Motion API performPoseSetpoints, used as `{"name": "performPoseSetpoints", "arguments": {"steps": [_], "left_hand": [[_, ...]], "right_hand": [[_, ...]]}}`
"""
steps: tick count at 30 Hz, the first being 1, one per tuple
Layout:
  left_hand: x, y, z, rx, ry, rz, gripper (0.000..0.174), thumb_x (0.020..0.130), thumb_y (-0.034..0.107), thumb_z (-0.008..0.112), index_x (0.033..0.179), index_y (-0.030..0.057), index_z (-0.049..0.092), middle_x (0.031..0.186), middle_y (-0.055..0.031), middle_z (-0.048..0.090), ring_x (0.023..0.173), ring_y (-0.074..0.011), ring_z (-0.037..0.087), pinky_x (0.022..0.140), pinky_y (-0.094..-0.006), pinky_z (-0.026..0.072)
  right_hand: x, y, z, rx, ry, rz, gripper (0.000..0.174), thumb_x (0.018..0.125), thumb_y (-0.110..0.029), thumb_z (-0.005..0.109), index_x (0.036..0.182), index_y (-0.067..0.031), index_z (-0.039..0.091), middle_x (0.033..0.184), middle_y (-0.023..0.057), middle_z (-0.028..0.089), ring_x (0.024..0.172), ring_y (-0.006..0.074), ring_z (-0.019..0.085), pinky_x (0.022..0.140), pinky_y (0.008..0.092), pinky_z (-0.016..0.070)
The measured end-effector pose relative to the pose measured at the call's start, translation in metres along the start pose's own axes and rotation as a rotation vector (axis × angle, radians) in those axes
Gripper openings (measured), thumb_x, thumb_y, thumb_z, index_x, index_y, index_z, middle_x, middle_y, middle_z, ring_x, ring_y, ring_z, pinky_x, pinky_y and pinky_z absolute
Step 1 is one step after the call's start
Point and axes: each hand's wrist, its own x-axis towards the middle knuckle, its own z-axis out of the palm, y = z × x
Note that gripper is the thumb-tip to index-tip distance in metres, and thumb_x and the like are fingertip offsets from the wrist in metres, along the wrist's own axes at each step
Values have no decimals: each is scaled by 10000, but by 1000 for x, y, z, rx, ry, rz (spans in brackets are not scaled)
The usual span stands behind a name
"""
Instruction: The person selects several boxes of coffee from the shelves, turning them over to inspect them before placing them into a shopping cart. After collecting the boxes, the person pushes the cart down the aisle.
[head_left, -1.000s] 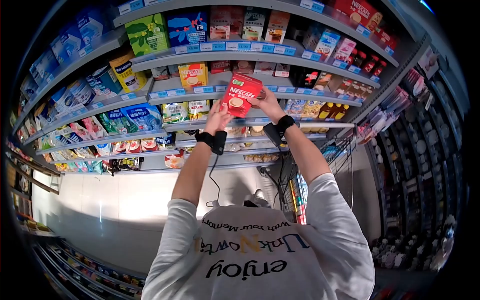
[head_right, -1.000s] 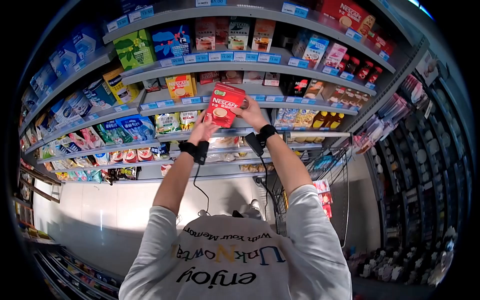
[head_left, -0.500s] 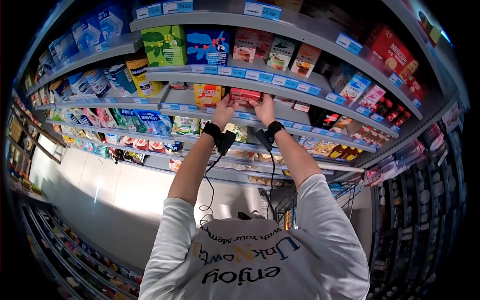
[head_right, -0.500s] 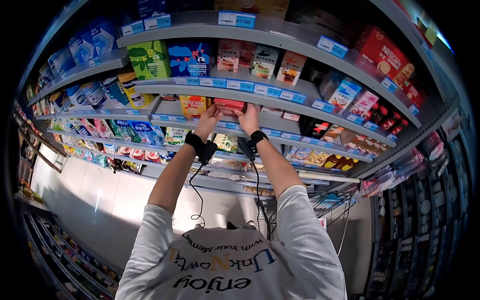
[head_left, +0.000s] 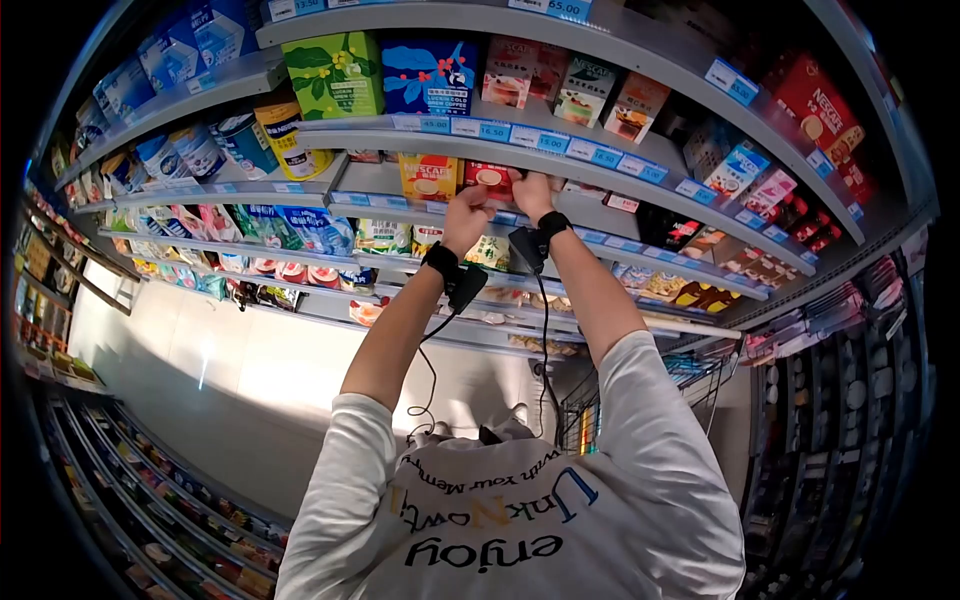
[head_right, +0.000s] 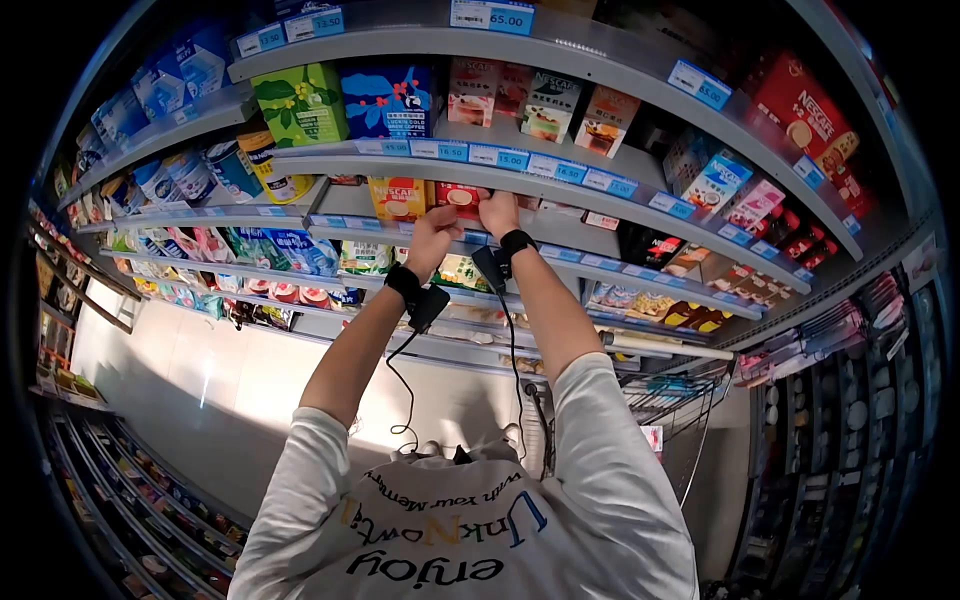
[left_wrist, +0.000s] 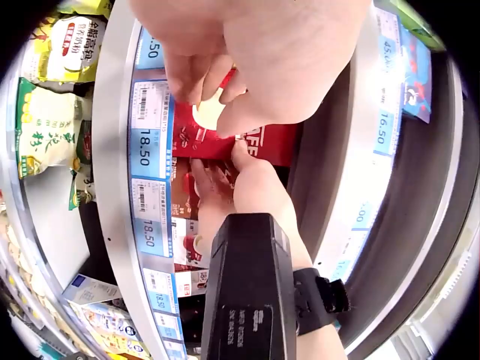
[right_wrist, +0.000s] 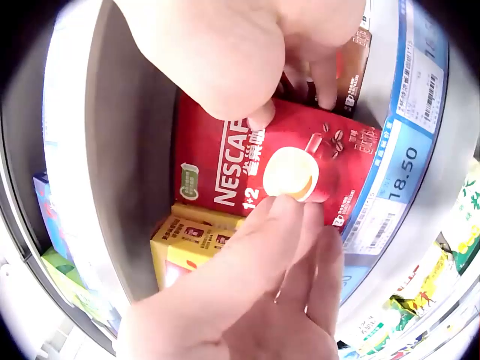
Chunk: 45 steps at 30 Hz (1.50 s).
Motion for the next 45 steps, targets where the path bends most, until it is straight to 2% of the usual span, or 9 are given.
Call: {"name": "performPoseSetpoints", "arguments": {"steps": [12,21,25,31,33,37,38,42,45], "left_hand": [[-108,-57,57,-127,-318,-431,203,775,6,447,926,-6,582,771,-78,615,644,-133,584,526,-241,459],[-239,-94,244,26,-1096,-449,245,777,31,507,1016,18,561,917,-78,617,786,-166,605,649,-265,471],[-278,-80,313,11,-1239,-524,235,810,13,480,1031,10,557,940,-106,617,808,-178,609,667,-281,486],[-303,-133,389,79,-1253,-415,170,797,54,576,959,19,616,885,-52,624,776,-110,567,679,-217,441],[-303,-153,406,75,-1270,-531,177,798,50,567,967,19,610,887,-43,622,791,-105,562,675,-210,434],[-301,-146,432,198,-1218,-784,169,780,6,537,935,30,599,864,-16,599,787,-92,546,658,-209,433],[-302,-143,440,288,-1204,-802,162,791,38,536,942,46,596,878,-10,594,794,-91,548,660,-218,437],[-307,-171,449,322,-1174,-866,337,783,125,631,1100,112,518,991,-64,590,917,-180,575,722,-299,470],[-319,-156,465,316,-1142,-1040,354,830,136,558,1168,94,460,1065,-111,568,958,-206,558,752,-307,462]], "right_hand": [[-184,36,-103,-91,501,-6,221,698,66,443,872,-9,556,886,159,552,882,339,496,778,384,409],[-505,230,-244,202,748,1101,204,739,-20,450,883,42,581,729,98,594,603,147,549,517,272,440],[-608,205,-305,299,1011,1384,249,741,-25,441,925,42,596,667,117,601,497,142,525,432,265,417],[-710,258,-326,540,1230,1202,182,785,-41,432,901,3,565,690,89,585,546,181,568,460,295,467],[-703,274,-347,826,1397,1285,111,781,-34,458,753,-136,490,625,-29,422,500,79,390,409,227,291],[-700,322,-363,608,1373,1537,353,779,-68,499,1120,-8,430,806,50,546,712,180,561,618,336,506],[-700,342,-363,613,1475,1530,414,729,-35,509,1139,-24,450,781,94,546,629,172,535,479,317,438],[-715,409,-361,153,1139,1691,544,678,-130,584,1155,77,425,974,210,574,894,290,558,777,333,435],[-762,487,-318,335,1314,1621,591,647,-139,620,1132,118,400,963,236,558,902,330,553,787,368,432]]}}
